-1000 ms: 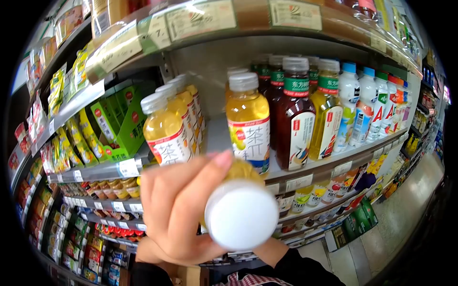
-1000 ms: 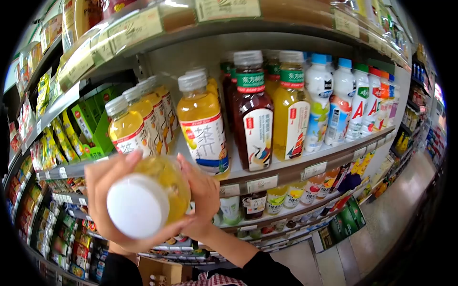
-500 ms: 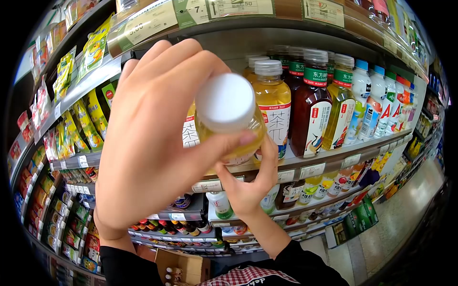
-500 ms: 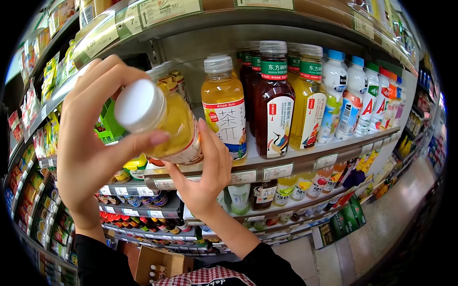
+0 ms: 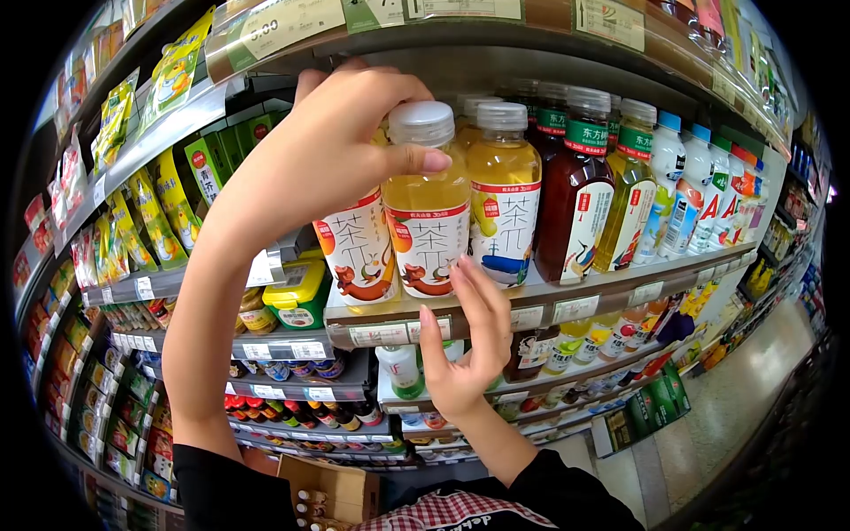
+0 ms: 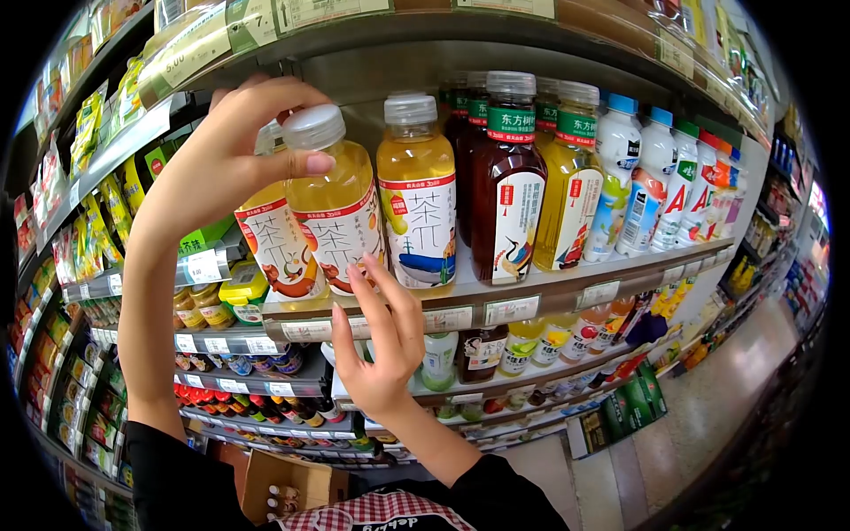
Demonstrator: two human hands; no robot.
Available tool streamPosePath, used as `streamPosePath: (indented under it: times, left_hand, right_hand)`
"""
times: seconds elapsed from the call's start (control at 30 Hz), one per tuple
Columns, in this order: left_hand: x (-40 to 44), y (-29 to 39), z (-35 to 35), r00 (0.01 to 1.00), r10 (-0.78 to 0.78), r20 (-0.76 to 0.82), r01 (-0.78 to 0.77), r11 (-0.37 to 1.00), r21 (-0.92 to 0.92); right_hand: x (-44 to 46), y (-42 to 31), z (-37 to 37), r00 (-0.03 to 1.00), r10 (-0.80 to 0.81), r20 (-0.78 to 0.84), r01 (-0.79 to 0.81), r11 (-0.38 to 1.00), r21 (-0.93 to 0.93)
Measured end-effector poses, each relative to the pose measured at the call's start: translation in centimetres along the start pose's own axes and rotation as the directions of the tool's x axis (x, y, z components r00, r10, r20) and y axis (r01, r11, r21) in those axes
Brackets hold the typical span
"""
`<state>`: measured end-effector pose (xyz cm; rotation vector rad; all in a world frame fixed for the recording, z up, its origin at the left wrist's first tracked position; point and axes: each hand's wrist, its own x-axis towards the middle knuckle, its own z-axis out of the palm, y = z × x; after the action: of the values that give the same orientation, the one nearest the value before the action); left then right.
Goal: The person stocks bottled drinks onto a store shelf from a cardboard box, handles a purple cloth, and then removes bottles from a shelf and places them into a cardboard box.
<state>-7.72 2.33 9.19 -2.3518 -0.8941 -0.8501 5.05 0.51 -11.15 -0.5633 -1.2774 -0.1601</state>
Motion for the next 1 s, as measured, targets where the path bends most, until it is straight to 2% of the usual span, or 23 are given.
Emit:
streamPosePath:
  times: [0.03,0.13,0.33,0.43,0.63,1.0]
  left_hand:
    - [0.3,0.4,-0.2,0.992,-0.104,0.076,0.103,0.995,0.014]
    - [0.6,-0.3,0.3,0.977,-0.192,0.091,0.187,0.981,0.057]
    - [1.4,-0.7,1.2,0.954,-0.278,0.111,0.264,0.956,0.128]
    - [1.2,-1.5,1.7,0.974,-0.211,0.081,0.197,0.969,0.152]
    - [1.1,-1.4,2.3,0.98,-0.196,0.023,0.189,0.965,0.18]
    - [1.6,-1.3,2.6,0.985,-0.165,0.053,0.138,0.933,0.333]
  right_hand:
    - [-0.1,-0.1,-0.1,1.0,0.008,0.024,-0.009,1.0,0.004]
    - [-0.4,-0.1,-0.3,0.995,0.034,0.093,-0.037,0.999,0.032]
    - [-0.7,-0.2,-0.2,0.984,0.049,0.17,-0.055,0.998,0.033]
    - [-0.9,-0.4,-0.3,0.978,0.055,0.202,-0.054,0.998,-0.014]
    - [-0.9,-1.5,-0.5,0.949,0.112,0.294,-0.069,0.986,-0.153]
    - [-1.3,-1.2,-0.1,0.929,0.131,0.347,-0.059,0.976,-0.209]
